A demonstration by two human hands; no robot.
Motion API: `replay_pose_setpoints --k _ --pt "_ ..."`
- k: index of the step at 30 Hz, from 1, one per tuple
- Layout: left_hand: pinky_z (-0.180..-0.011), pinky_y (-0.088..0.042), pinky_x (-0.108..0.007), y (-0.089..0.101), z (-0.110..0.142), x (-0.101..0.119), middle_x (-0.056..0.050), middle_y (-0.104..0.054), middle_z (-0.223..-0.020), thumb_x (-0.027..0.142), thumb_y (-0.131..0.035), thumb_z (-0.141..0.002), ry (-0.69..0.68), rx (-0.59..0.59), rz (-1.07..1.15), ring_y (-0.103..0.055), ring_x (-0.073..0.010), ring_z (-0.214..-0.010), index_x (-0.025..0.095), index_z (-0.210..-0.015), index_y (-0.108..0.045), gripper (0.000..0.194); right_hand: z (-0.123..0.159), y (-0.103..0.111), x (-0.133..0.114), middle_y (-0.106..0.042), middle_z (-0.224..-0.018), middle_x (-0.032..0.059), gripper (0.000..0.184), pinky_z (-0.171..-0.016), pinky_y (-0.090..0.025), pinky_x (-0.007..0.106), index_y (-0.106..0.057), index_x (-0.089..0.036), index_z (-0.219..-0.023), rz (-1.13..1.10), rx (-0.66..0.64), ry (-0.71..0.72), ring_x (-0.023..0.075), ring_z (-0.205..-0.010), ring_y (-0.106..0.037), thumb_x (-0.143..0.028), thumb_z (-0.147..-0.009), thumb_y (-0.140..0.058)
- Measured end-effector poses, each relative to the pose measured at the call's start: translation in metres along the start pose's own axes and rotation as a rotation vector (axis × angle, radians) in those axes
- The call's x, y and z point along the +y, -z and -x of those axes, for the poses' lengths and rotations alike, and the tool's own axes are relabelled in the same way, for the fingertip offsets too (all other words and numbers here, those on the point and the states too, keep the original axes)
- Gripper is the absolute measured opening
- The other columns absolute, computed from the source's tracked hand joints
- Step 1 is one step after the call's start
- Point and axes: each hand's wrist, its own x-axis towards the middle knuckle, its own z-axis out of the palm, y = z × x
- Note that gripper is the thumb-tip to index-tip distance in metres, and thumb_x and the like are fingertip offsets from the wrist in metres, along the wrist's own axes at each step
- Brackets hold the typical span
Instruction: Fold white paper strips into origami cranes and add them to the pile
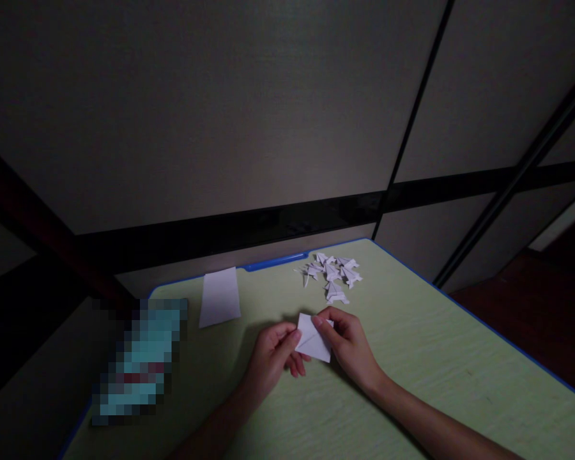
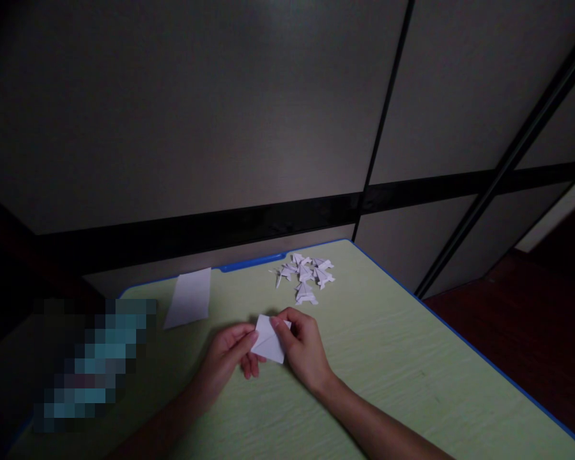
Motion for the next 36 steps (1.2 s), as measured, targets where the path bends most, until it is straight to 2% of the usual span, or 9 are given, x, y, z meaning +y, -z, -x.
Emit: replay_pose_setpoints --k 9,13,17,20,24,30,33,36 --pt "-0.029 -0.033 -0.015 -0.001 -0.002 -0.003 0.0 -0.056 -0.042 0.037 -0.05 -0.063 0.005 0.035 -0.007 -0.047 -0.0067 -0.029 0.011 -0.062 -0.051 0.026 0.0 0.001 -0.002 -0.043 -0.046 -0.0036 0.025 -0.038 -0.029 0.017 -0.049 -0.013 -0.057 0.018 -0.016 0.012 0.0067 -0.042 -0.037 -0.035 -0.068 -0.051" --pt "-0.028 -0.033 -0.015 -0.001 -0.001 -0.002 0.001 -0.056 -0.04 0.038 -0.051 -0.061 0.007 0.038 0.007 -0.047 -0.0069 -0.027 0.011 -0.062 -0.051 0.027 -0.002 0.0 -0.001 -0.043 -0.045 -0.004 0.025 -0.037 -0.029 0.017 -0.049 -0.013 -0.056 -0.04 -0.026 -0.027 0.0064 -0.04 -0.037 -0.036 -0.066 -0.053" --pt "-0.026 -0.031 -0.014 -0.002 0.002 -0.001 0.002 -0.054 -0.038 0.038 -0.05 -0.061 -0.008 0.036 0.011 -0.046 -0.0062 -0.026 0.012 -0.06 -0.049 0.026 -0.003 0.0 -0.001 -0.042 -0.041 -0.0048 0.027 -0.033 -0.024 0.017 -0.047 -0.013 -0.054 -0.065 -0.039 -0.102 0.0056 -0.035 -0.034 -0.037 -0.063 -0.054" --pt "-0.026 -0.031 -0.013 -0.002 0.003 -0.002 0.003 -0.053 -0.037 0.038 -0.05 -0.062 -0.013 0.033 0.003 -0.044 -0.0053 -0.025 0.013 -0.058 -0.047 0.026 -0.003 0.004 -0.001 -0.039 -0.04 -0.0059 0.026 -0.033 -0.021 0.017 -0.046 -0.013 -0.051 -0.071 -0.098 -0.088 0.0047 -0.035 -0.032 -0.035 -0.064 -0.054" --pt "-0.027 -0.032 -0.014 -0.002 0.003 -0.002 0.002 -0.054 -0.039 0.039 -0.049 -0.063 0.011 -0.006 0.018 -0.046 -0.0058 -0.026 0.013 -0.056 -0.045 0.026 -0.006 0.01 -0.001 -0.042 -0.044 -0.0047 0.023 -0.037 -0.024 0.017 -0.047 -0.013 -0.055 -0.03 -0.181 -0.056 0.0052 -0.039 -0.034 -0.032 -0.064 -0.055" --pt "-0.032 -0.035 -0.015 -0.004 0.003 0.003 0.0 -0.057 -0.046 0.036 -0.051 -0.063 -0.015 0.077 -0.009 -0.052 -0.0088 -0.036 0.012 -0.058 -0.048 0.025 -0.002 0.007 0.0 -0.044 -0.051 -0.0029 0.021 -0.042 -0.03 0.018 -0.048 -0.013 -0.06 0.037 -0.097 0.025 0.0073 -0.045 -0.039 -0.032 -0.069 -0.051" --pt "-0.033 -0.037 -0.017 -0.005 0.003 0.001 0.001 -0.055 -0.04 0.037 -0.051 -0.062 -0.009 0.113 -0.047 -0.052 -0.0093 -0.033 0.012 -0.055 -0.049 0.026 0.0 0.006 0.0 -0.043 -0.052 -0.0034 0.018 -0.043 -0.031 0.019 -0.047 -0.013 -0.062 0.057 -0.147 0.028 0.0077 -0.047 -0.04 -0.03 -0.07 -0.05" --pt "-0.032 -0.036 -0.017 -0.005 0.004 -0.003 0.001 -0.055 -0.038 0.04 -0.051 -0.062 0.003 0.072 -0.071 -0.051 -0.0099 -0.032 0.012 -0.054 -0.05 0.029 -0.002 0.007 -0.001 -0.041 -0.051 -0.0047 0.017 -0.043 -0.03 0.018 -0.045 -0.014 -0.06 0.052 -0.221 0.0 0.0071 -0.047 -0.039 -0.027 -0.066 -0.054"
